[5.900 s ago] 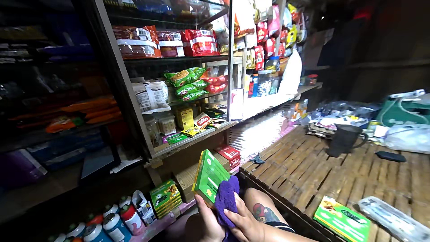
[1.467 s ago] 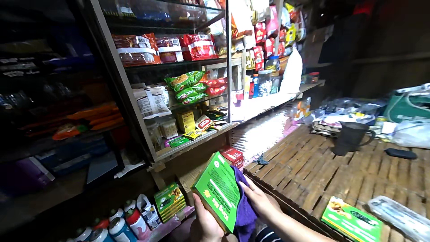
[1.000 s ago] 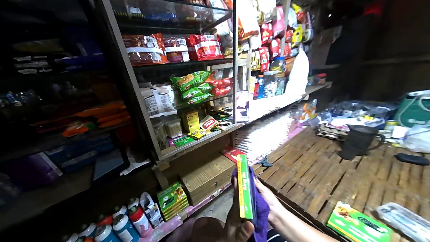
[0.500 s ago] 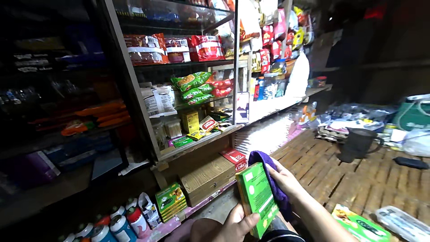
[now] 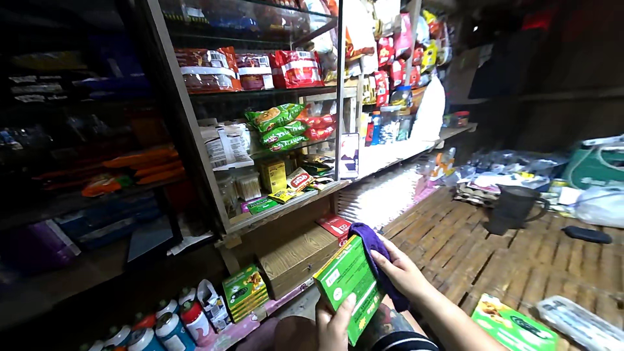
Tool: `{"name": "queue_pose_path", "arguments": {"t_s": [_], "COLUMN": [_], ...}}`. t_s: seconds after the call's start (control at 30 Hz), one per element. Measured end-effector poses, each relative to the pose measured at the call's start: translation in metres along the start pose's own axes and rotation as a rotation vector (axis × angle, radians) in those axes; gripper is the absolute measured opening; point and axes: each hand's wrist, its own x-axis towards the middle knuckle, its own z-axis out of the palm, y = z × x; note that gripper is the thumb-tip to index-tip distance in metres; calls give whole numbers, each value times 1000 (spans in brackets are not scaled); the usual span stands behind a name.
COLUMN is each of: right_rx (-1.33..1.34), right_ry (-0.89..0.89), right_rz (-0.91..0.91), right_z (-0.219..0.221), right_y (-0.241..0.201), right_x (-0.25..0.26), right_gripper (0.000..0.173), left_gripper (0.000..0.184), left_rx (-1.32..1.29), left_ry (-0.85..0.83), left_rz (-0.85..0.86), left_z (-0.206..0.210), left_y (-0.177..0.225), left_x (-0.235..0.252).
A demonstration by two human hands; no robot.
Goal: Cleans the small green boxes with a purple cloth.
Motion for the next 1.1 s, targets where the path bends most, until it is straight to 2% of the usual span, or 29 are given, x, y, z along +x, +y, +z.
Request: {"name": "queue_pose_path", "arguments": {"t_s": [0.23,0.37,0.5,0.7,0.97,1.1], "right_rx": [-20,-15,29,105,290,298], "right_ry": [11,33,89,218,415,360], "right_rz": [-57,-122,-130,-254,-192,-223], "right_z": [3,3,4,9,13,13], "right_y": [2,5,8,2,-17,-11], "right_x": [-4,-6,-9,-8,-4,-5], "right_gripper": [51,50,49,41,29,34], "left_gripper": [23,24,25,21,21,21], "left_rx": [-37,-21,73,267,346,202], "left_ry": [-34,-74,-191,-297,-331,-261], "left_rz": [187,226,268,418,405,344], "left_z": [-5,-6,-11,-14,-15,-14], "left_y": [-6,-7,-7,-14,-18,-21], "left_x": [0,0,7,8,8,3]}}
